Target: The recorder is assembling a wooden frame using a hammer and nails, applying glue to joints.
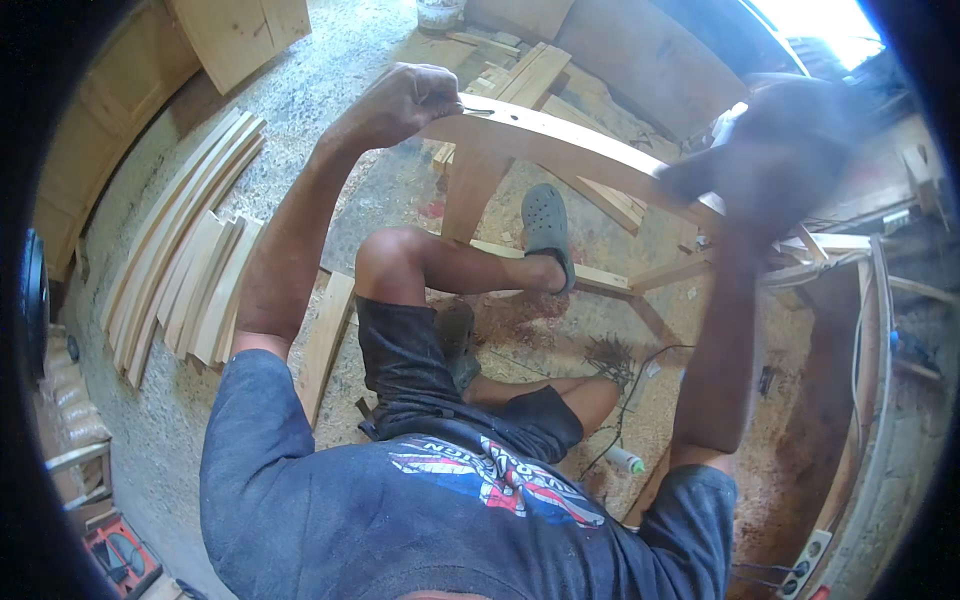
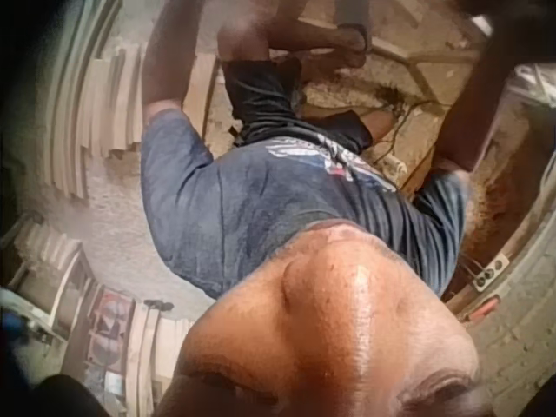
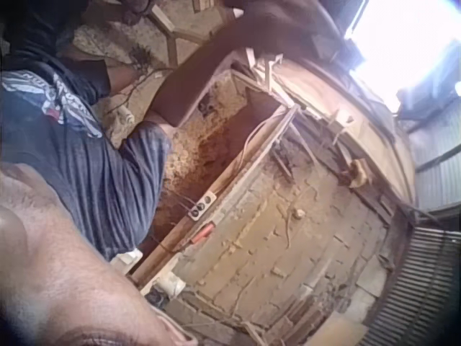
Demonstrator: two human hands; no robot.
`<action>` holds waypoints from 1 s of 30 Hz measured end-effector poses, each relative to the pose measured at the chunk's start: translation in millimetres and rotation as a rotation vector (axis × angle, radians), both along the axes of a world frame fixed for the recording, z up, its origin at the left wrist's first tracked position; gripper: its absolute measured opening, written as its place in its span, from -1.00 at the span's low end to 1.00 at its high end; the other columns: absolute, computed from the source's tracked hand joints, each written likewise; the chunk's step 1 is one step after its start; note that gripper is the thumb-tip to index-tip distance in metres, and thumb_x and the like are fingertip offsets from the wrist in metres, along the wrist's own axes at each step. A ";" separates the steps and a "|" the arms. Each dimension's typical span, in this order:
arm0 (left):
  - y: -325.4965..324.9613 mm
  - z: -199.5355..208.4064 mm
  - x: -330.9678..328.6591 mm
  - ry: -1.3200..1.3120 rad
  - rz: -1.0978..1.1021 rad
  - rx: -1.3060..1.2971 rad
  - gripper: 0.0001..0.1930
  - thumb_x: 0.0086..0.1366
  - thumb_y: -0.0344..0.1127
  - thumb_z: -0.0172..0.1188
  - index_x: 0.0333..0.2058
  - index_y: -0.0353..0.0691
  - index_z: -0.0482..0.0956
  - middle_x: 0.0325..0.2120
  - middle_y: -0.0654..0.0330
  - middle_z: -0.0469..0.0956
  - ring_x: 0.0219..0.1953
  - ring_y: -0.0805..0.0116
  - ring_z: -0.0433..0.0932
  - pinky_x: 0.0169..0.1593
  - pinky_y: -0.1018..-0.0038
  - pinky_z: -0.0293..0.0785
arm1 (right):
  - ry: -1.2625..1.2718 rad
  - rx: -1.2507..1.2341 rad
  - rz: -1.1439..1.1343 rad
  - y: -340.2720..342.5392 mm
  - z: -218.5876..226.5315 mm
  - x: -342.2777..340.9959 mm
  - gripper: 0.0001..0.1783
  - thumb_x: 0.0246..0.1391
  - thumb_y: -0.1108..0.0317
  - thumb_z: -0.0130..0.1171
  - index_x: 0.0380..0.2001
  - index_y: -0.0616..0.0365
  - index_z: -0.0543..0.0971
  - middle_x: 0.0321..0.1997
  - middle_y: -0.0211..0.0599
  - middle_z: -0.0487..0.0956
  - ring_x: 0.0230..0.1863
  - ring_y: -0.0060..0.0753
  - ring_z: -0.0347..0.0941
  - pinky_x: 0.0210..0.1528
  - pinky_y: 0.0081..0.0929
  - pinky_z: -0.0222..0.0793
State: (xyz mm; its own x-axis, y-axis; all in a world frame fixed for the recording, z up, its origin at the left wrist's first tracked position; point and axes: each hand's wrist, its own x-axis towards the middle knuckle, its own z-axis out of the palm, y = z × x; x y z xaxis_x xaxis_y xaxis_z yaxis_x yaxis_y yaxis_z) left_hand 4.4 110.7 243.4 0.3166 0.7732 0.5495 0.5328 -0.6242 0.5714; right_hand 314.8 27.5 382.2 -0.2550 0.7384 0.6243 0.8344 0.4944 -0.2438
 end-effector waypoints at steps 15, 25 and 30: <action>17.9 -1.2 151.7 0.056 0.256 0.425 -0.86 0.38 -0.34 0.04 -0.26 -0.25 0.53 -0.35 -0.13 0.59 -0.26 -0.19 0.58 -0.17 0.03 0.49 | 0.819 -0.430 -0.144 -134.1 -181.2 126.3 -0.59 0.37 0.37 -0.01 0.25 0.11 0.42 -0.55 -0.58 0.38 -0.60 -0.76 0.21 -0.62 -0.65 0.19; 110.4 -47.7 111.9 0.555 0.772 0.549 -0.81 0.43 -0.18 -0.02 -0.09 -0.10 0.37 -0.54 0.02 0.67 -0.53 -0.04 0.68 -0.54 0.12 0.56 | 0.790 -0.387 -0.312 -264.4 -218.2 194.7 -0.55 0.29 0.32 0.12 0.18 0.28 0.44 -0.47 -0.18 0.54 -0.47 -0.44 0.41 -0.34 -0.36 0.38; 164.1 -66.4 -38.0 0.353 0.545 0.502 -0.66 0.42 -0.25 0.06 0.07 -0.30 0.35 -0.11 -0.03 0.65 -0.12 0.10 0.71 -0.21 0.26 0.67 | 0.797 -0.428 -0.576 -316.3 -255.4 233.0 -0.47 0.26 0.27 0.15 0.20 0.39 0.43 -0.22 0.21 0.64 -0.25 0.03 0.63 -0.12 -0.19 0.48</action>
